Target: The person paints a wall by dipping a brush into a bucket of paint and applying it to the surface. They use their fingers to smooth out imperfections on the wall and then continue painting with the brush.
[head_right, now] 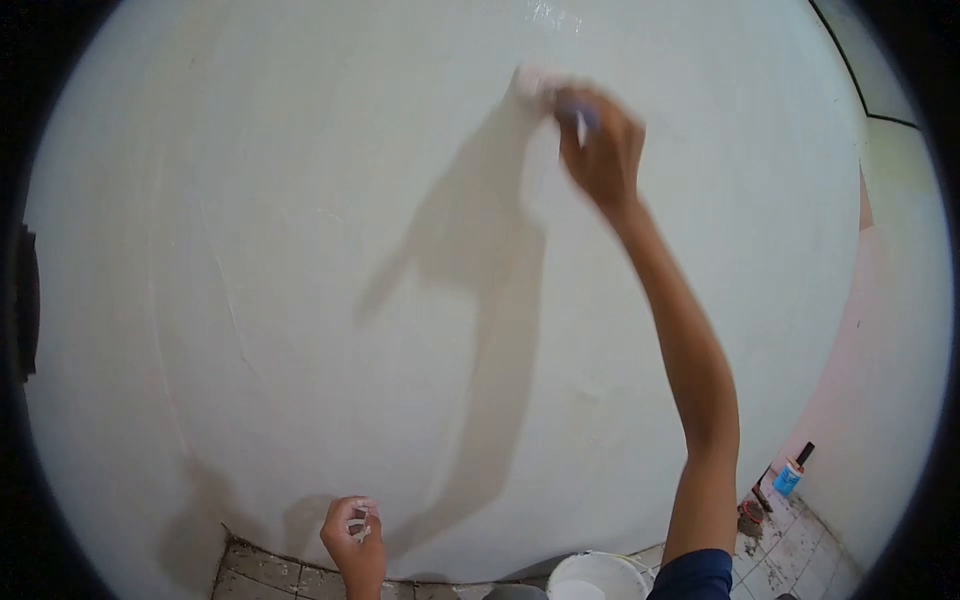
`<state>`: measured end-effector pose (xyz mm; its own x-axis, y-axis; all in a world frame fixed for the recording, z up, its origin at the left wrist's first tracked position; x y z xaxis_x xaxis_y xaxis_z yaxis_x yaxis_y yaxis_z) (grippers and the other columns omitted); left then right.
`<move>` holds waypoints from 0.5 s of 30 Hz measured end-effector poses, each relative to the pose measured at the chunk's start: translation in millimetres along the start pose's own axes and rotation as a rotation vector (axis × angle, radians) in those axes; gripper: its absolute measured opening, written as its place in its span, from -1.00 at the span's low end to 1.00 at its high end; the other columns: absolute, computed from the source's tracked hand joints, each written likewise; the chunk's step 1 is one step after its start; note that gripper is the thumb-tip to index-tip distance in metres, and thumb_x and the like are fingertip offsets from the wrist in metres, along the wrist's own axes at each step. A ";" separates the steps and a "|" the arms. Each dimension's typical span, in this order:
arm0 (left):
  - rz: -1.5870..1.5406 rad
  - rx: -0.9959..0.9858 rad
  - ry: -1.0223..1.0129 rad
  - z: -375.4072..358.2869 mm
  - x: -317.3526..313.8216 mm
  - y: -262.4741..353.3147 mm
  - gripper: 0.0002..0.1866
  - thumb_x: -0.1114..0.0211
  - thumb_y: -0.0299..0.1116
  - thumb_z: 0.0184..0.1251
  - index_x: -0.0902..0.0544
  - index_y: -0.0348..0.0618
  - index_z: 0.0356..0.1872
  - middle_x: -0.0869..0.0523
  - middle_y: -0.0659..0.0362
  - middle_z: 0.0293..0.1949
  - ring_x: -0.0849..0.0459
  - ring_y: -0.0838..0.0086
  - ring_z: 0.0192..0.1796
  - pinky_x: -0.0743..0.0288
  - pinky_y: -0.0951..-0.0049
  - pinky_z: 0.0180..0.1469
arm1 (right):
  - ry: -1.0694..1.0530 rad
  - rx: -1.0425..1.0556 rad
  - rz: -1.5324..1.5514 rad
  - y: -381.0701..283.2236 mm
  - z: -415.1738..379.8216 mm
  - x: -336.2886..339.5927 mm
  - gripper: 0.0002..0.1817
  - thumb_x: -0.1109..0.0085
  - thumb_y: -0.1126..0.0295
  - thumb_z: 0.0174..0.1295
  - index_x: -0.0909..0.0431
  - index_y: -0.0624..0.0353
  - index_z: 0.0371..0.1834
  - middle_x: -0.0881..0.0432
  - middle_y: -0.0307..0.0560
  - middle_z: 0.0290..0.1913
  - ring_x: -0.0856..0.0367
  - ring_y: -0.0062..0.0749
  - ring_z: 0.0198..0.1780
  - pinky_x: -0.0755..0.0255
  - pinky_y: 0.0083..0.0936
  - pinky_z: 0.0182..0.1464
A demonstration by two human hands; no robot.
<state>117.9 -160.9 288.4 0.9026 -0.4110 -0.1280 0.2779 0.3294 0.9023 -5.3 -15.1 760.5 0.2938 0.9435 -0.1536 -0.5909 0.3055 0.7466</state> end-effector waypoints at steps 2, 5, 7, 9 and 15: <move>-0.016 0.015 0.006 0.1 0.5 -0.4 -0.84 -0.21 -0.69 0.14 -0.65 -0.19 -0.34 -0.66 0.20 -0.27 -0.65 0.50 -0.29 -0.47 0.53 -0.33 | -0.272 0.041 0.024 -73.1 -71.2 18.2 -0.82 -0.28 0.67 0.05 -0.69 0.23 -0.28 -0.75 -0.01 -0.26 -0.75 -0.17 -0.24 -0.61 -0.43 -0.24; -0.042 -0.006 0.015 -2.1 -1.7 2.8 -0.84 -0.21 -0.68 0.15 -0.65 -0.19 -0.33 -0.65 0.21 -0.27 -0.64 0.50 -0.29 -0.47 0.52 -0.31 | -0.568 0.004 0.346 -175.9 -157.5 52.1 -0.75 -0.38 0.45 -0.05 -0.72 0.11 -0.24 -0.76 -0.09 -0.21 -0.76 -0.25 -0.21 -0.66 -0.45 -0.20; -0.026 0.026 -0.006 -3.9 -2.7 11.9 -0.84 -0.20 -0.68 0.16 -0.65 -0.19 -0.32 -0.65 0.21 -0.27 -0.63 0.50 -0.27 -0.47 0.50 -0.29 | -0.729 -0.077 0.505 -225.9 -173.6 61.8 -0.75 -0.43 0.52 -0.04 -0.72 0.11 -0.24 -0.75 -0.10 -0.26 -0.75 -0.28 -0.23 -0.65 -0.44 -0.25; -0.024 0.026 -0.006 -1.8 -1.8 11.4 -0.84 -0.19 -0.68 0.17 -0.65 -0.19 -0.31 -0.65 0.21 -0.27 -0.62 0.51 -0.26 -0.47 0.49 -0.27 | -0.750 -0.239 0.700 -222.2 -186.5 45.6 -0.75 -0.41 0.52 -0.04 -0.67 0.08 -0.24 -0.73 -0.13 -0.29 -0.73 -0.26 -0.29 -0.62 -0.43 -0.30; -0.018 0.008 0.009 0.2 1.2 18.7 -0.81 -0.17 -0.70 0.12 -0.63 -0.22 -0.28 -0.68 0.15 -0.26 -0.66 0.41 -0.27 -0.49 0.43 -0.29 | -0.300 -0.115 -0.011 -54.4 -84.7 7.6 -0.83 -0.40 0.41 0.08 -0.64 0.10 -0.26 -0.71 -0.09 -0.33 -0.70 -0.13 -0.24 -0.48 -0.27 -0.20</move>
<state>124.1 -155.4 305.3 0.9007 -0.4086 -0.1477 0.2913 0.3158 0.9030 -34.5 -13.6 663.9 0.4991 0.8652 0.0490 -0.6623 0.3443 0.6655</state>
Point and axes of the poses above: each hand's wrist, its own z-axis towards the middle knuckle, its own x-axis out of the back of the hand, y = z × x, the point moved 8 cm from there along z, towards the middle knuckle
